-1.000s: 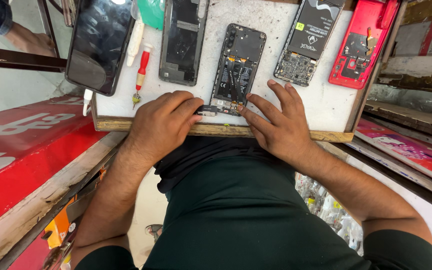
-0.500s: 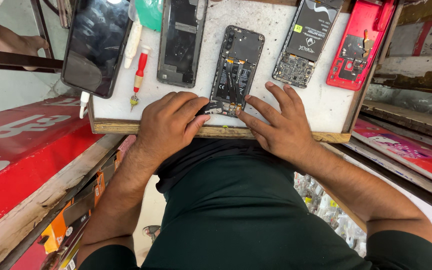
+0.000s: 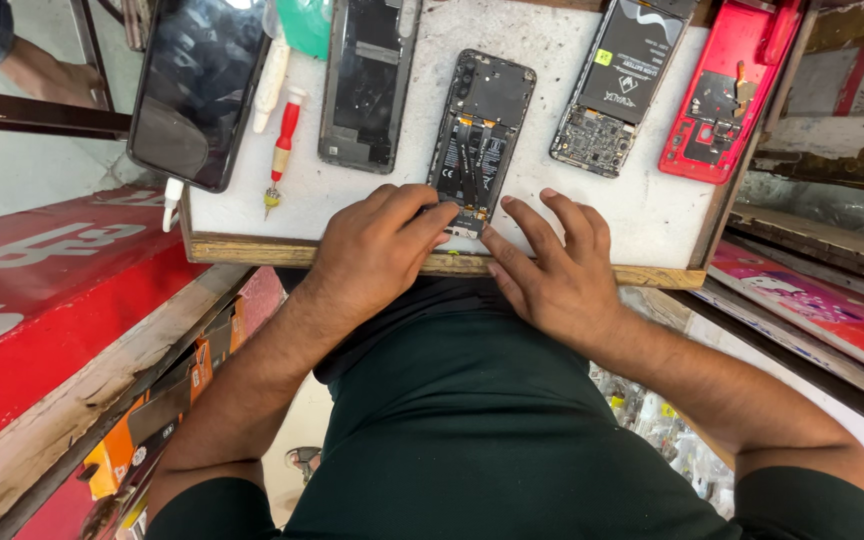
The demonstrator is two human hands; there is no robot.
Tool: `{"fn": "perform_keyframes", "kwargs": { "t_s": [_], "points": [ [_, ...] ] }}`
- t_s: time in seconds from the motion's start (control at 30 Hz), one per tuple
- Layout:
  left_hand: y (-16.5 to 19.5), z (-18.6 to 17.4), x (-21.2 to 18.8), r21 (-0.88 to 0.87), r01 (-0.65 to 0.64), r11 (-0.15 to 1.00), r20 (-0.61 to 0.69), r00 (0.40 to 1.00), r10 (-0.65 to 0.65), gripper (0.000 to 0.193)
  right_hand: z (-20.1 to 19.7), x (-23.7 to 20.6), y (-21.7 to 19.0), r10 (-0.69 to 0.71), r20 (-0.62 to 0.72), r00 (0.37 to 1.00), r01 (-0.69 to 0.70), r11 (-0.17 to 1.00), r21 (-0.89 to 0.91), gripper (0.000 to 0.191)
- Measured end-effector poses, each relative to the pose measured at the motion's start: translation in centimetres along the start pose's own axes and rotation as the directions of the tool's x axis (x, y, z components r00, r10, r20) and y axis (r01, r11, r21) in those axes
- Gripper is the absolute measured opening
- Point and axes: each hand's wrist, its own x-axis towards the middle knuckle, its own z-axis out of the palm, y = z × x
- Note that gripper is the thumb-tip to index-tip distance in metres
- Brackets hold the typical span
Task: The person uses a screwdriver to remove screws from a disassembled smartphone. They then use a plastic pry tool to lift and disconnect internal components, including the battery connector. The person continues to unscrew and remove parts from the device's chassis.
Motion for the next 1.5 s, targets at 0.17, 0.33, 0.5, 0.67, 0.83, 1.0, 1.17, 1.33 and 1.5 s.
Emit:
{"fn": "perform_keyframes", "kwargs": {
  "t_s": [0.17, 0.33, 0.5, 0.67, 0.83, 1.0, 1.17, 1.33, 1.5],
  "points": [
    [0.1, 0.3, 0.7, 0.165, -0.059, 0.985, 0.097, 0.994, 0.043, 0.039, 0.4, -0.7, -0.4, 0.046, -0.004, 0.999, -0.046, 0.999, -0.005, 0.040],
    [0.3, -0.3, 1.2, 0.223, -0.106, 0.969, 0.174, 0.982, 0.067, 0.038, 1.0, -0.9, -0.4, 0.054, 0.008, 0.998, -0.054, 0.999, -0.005, 0.043],
    [0.4, -0.6, 1.7, 0.217, -0.094, 0.972, 0.230, 0.972, 0.043, 0.039, 1.2, -0.9, -0.5, 0.065, 0.013, 0.998, -0.065, 0.998, 0.008, 0.048],
    [0.2, -0.7, 1.8, 0.232, -0.084, 0.969, 0.209, 0.977, 0.035, 0.036, 1.4, -0.8, -0.6, 0.092, 0.001, 0.996, -0.092, 0.994, 0.058, 0.048],
    [-0.1, -0.8, 1.5, 0.193, -0.098, 0.976, 0.177, 0.982, 0.063, 0.035, 1.5, -0.9, -0.6, 0.115, 0.002, 0.993, -0.114, 0.984, 0.137, 0.045],
    [0.0, -0.4, 1.5, 0.169, -0.095, 0.981, 0.221, 0.974, 0.056, 0.031, 1.7, -0.9, -0.4, 0.153, 0.001, 0.988, -0.150, 0.972, 0.179, 0.044],
    [0.4, -0.4, 1.8, 0.172, -0.090, 0.981, 0.225, 0.973, 0.050, 0.031, 1.7, -0.8, -0.3, 0.183, 0.009, 0.983, -0.181, 0.959, 0.218, 0.050],
    [0.6, -0.6, 2.3, 0.186, -0.100, 0.977, 0.239, 0.970, 0.054, 0.029, 1.5, -0.6, -0.4, 0.167, -0.012, 0.986, -0.161, 0.968, 0.190, 0.047],
    [0.3, -0.3, 1.6, 0.188, -0.092, 0.978, 0.182, 0.982, 0.057, 0.036, 0.6, -0.2, -0.6, 0.135, -0.018, 0.991, -0.131, 0.981, 0.143, 0.046]
  ]
}}
